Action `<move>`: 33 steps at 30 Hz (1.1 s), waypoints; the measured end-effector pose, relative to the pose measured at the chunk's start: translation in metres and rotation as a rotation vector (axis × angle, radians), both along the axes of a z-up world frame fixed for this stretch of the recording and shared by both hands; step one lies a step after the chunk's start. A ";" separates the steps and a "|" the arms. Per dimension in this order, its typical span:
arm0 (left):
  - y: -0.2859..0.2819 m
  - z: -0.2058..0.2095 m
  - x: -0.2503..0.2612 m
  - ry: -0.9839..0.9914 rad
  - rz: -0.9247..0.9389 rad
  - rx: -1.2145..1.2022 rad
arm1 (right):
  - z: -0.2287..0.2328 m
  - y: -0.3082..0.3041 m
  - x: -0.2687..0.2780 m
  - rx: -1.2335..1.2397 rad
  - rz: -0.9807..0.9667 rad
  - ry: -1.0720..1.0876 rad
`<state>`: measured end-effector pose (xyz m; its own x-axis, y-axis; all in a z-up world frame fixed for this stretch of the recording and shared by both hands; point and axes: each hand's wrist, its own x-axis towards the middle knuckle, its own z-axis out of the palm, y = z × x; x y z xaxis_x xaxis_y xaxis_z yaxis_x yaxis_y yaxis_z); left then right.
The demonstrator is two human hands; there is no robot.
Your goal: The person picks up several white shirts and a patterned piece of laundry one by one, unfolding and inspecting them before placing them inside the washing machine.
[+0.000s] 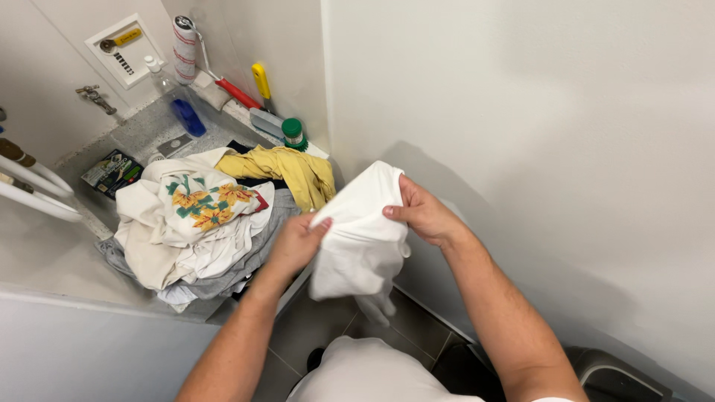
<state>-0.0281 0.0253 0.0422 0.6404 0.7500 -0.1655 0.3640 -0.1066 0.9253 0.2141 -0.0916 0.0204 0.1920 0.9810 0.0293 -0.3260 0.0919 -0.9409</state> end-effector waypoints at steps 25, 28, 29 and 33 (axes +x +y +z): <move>0.103 0.035 -0.056 0.069 0.185 0.623 | 0.018 -0.051 0.051 -0.032 -0.028 -2.117; 0.099 0.043 -0.058 0.327 0.127 0.618 | 0.017 -0.058 0.055 0.395 -0.304 -2.105; 0.095 0.050 -0.058 0.296 0.119 0.627 | 0.019 -0.059 0.051 0.410 -0.466 -2.076; 0.071 0.081 -0.053 0.147 0.023 0.572 | 0.028 -0.060 0.042 -0.020 -0.554 -2.117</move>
<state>-0.0808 0.0964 0.1236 0.6242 0.7594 0.1836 0.4921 -0.5647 0.6625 0.2559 -0.1513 0.0483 0.0824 0.8562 0.5100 0.9477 -0.2257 0.2258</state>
